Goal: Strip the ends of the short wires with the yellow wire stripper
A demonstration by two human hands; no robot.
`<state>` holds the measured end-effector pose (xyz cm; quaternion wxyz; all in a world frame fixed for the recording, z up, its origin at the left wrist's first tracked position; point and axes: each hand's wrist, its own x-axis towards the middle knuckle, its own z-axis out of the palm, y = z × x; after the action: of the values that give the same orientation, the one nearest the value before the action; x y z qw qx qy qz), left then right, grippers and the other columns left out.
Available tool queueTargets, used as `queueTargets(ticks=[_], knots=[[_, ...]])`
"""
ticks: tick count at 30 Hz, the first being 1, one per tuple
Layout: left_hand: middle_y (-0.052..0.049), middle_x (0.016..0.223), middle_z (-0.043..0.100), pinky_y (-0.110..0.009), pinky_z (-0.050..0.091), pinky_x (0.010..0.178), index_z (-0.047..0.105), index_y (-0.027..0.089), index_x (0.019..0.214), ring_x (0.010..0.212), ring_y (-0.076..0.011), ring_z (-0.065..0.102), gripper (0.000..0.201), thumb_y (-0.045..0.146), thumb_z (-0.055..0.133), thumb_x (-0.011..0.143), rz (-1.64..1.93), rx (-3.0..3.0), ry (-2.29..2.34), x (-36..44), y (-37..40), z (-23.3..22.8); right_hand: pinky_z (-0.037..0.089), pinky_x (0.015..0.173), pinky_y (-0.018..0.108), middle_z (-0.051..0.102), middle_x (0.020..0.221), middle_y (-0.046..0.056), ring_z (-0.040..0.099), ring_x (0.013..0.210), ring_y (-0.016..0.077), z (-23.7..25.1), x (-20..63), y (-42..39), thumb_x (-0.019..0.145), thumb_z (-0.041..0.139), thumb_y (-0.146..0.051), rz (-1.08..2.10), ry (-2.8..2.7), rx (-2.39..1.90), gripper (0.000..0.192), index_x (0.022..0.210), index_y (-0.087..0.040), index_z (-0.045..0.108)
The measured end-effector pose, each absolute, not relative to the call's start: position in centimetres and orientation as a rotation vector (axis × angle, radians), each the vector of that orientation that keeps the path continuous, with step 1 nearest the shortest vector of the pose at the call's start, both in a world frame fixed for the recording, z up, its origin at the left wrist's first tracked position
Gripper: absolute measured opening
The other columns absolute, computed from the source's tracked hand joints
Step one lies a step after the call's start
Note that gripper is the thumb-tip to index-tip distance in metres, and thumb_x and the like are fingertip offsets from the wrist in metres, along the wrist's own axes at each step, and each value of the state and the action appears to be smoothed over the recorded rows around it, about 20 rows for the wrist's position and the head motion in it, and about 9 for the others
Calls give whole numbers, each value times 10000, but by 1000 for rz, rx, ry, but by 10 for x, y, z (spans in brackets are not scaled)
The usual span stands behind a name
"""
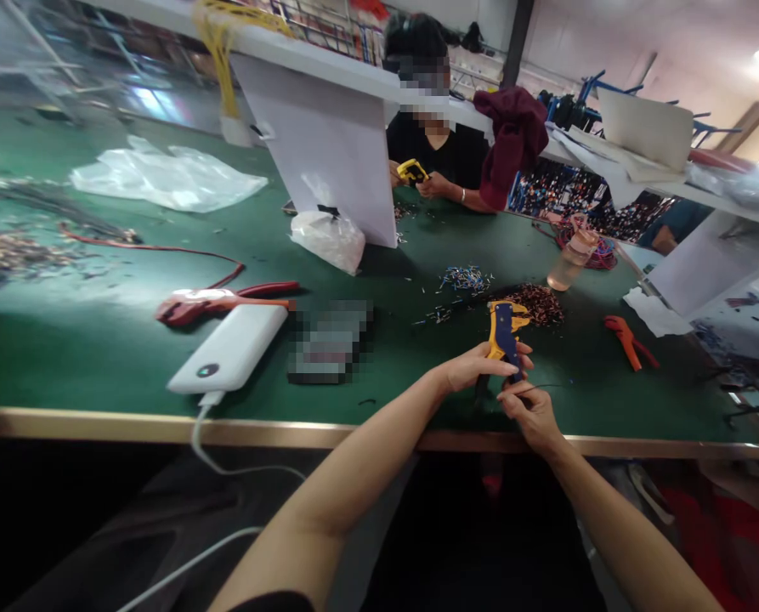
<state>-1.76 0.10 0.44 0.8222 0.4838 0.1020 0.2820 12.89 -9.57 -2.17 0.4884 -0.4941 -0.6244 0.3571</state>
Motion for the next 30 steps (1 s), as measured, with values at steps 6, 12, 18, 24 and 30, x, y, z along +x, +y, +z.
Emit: queueTargets(ticks=[6,12,18,24,30], knots=[[-90,930,716,-323,498,811,689,137,1073,825,-180,661,439,273,806,673,625,1115,242,-16,-1,3,515,663,328,695,670,45,619,680,194,-19,130,-97,796,665,-482,832,-1550,-1224,290,699,-220,742],[-67,883,723,-317,503,808,677,151,1085,800,-173,667,429,292,797,698,812,1097,287,-19,1,6,500,646,320,679,685,42,593,675,187,-15,126,-78,804,654,-465,804,-1546,-1221,287,676,-216,720],[-68,869,732,-299,523,764,672,142,1073,776,-175,680,445,302,805,680,889,1028,344,-22,6,7,492,630,304,638,657,25,575,661,171,-10,121,-62,797,653,-488,824,-1580,-1209,316,657,-208,697],[-53,801,729,-264,513,649,691,122,992,683,-153,667,395,307,804,662,972,951,384,-24,13,7,520,572,282,715,847,68,649,730,180,7,136,-57,793,630,-564,918,-1650,-1237,391,714,-187,692],[-37,771,726,-337,537,809,668,124,1094,756,-175,689,438,268,759,690,1169,889,400,-37,26,12,532,613,299,725,753,66,681,695,174,47,181,-43,878,475,-631,987,-1800,-1333,502,767,-172,647]])
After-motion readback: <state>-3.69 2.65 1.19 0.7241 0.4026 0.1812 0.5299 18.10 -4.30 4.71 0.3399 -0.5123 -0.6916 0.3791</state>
